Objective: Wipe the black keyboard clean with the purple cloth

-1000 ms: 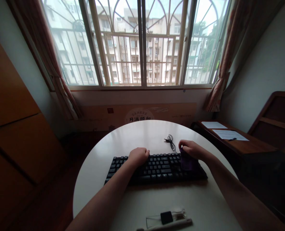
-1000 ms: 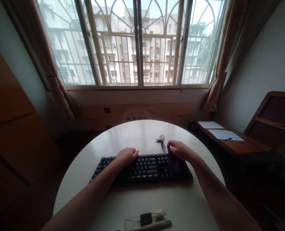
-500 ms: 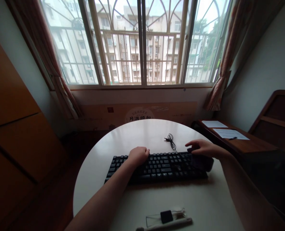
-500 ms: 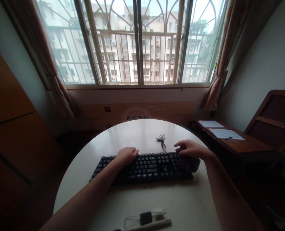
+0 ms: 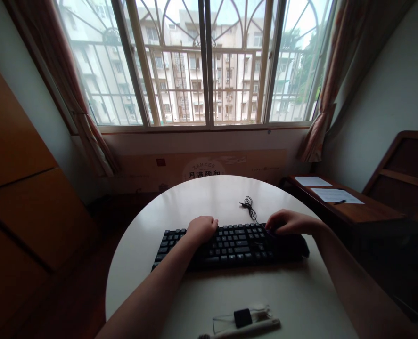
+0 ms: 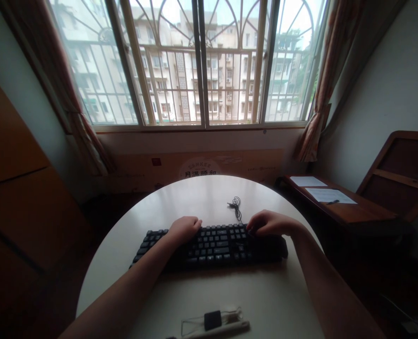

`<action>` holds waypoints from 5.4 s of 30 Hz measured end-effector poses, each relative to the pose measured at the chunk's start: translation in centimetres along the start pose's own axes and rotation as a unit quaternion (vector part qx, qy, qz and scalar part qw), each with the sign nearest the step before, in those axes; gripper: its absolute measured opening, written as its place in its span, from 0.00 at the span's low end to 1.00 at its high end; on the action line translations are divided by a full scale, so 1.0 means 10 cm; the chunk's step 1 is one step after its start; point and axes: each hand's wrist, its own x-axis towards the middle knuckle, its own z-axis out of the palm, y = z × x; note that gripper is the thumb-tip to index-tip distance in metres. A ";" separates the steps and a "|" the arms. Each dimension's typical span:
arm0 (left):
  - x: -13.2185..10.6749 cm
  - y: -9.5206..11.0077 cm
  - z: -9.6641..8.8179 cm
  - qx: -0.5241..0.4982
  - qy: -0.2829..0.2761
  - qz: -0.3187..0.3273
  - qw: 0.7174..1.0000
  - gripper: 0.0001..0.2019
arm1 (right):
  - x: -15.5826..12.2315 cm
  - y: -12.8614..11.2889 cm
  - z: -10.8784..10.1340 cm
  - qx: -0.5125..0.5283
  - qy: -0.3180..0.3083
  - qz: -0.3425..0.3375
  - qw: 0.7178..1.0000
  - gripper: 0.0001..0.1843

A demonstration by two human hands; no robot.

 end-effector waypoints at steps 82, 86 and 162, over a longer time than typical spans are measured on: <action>0.00 0.01 0.00 -0.001 0.000 0.005 1.000 0.23 | 0.19 0.08 0.13 -0.247 0.102 0.105 0.958 0.10; 0.00 0.01 0.00 0.001 0.006 0.010 1.000 0.23 | 0.19 0.06 0.14 -0.250 0.109 0.110 0.956 0.10; 0.00 -0.01 0.00 -0.003 0.001 0.009 1.000 0.23 | 0.25 0.13 0.15 -0.238 0.127 0.096 0.958 0.12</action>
